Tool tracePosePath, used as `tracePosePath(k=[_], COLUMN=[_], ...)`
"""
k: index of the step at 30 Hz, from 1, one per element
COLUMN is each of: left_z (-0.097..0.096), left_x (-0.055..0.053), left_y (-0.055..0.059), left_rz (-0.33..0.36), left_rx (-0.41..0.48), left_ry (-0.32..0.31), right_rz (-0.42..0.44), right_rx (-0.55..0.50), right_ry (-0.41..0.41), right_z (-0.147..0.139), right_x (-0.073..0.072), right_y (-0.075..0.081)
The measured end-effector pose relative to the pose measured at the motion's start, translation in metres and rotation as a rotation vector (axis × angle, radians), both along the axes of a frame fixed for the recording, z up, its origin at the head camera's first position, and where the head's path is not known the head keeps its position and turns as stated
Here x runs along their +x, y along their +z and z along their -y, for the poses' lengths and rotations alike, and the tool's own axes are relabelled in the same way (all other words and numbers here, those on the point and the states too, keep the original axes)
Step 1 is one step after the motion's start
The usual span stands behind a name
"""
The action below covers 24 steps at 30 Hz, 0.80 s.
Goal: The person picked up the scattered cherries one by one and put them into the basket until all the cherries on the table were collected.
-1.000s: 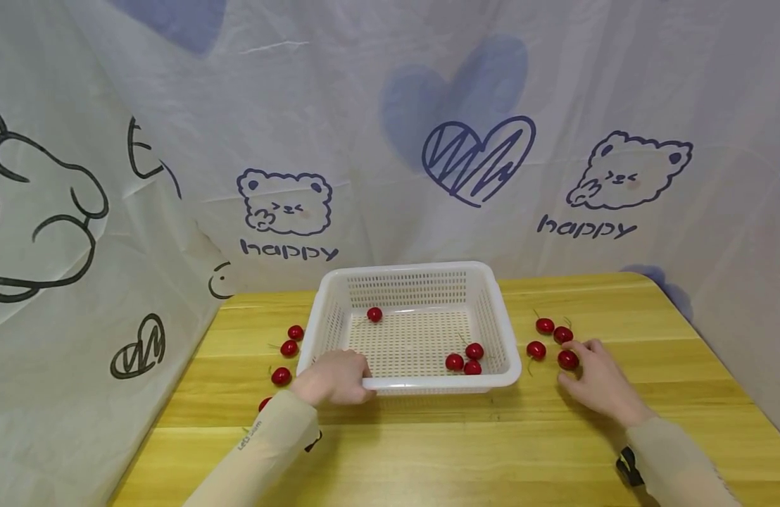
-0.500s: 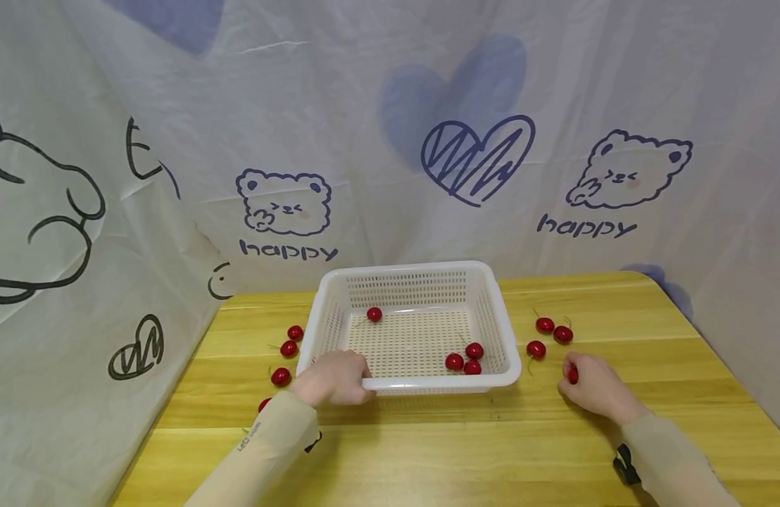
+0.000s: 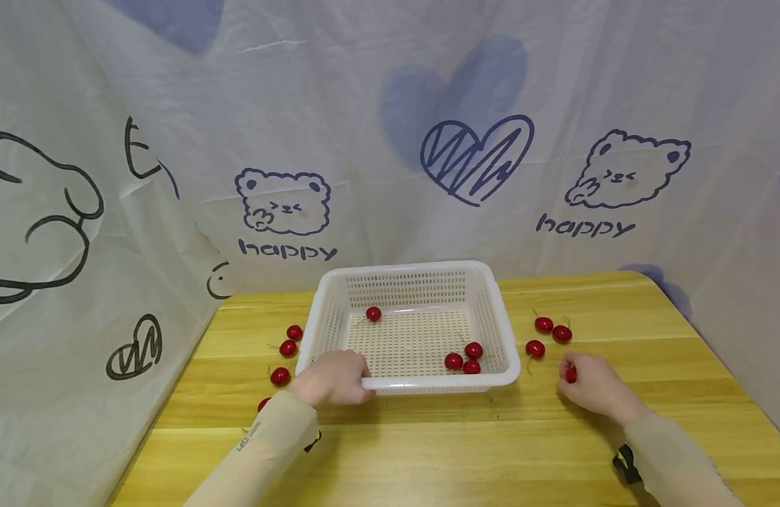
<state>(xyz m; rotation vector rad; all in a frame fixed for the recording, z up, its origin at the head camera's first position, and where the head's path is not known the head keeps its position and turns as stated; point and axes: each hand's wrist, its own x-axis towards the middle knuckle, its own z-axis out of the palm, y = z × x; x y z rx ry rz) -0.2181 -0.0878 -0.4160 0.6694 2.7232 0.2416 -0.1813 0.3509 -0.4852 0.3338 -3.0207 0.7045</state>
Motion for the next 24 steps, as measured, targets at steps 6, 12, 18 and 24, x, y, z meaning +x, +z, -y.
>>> tracePosePath(k=[6,12,18,24], left_z=[0.0,0.0,0.0,0.0], left_x=[0.001,0.0,-0.001,-0.001], left_y=[0.002,0.001,0.001,0.0], left_rz=[-0.002,-0.011,-0.015,-0.012], left_rx=[0.0,-0.006,-0.013,-0.015], left_ry=[-0.003,-0.007,-0.008,-0.008], right_rz=[0.017,-0.007,-0.063,-0.134], right_rx=[-0.03,-0.049,-0.069,-0.094], right_ry=[0.006,0.01,0.018,0.037], right_z=[0.007,0.018,0.033,0.049], right_x=[0.0,-0.001,0.0,0.001], right_y=[0.014,0.032,0.05,0.068])
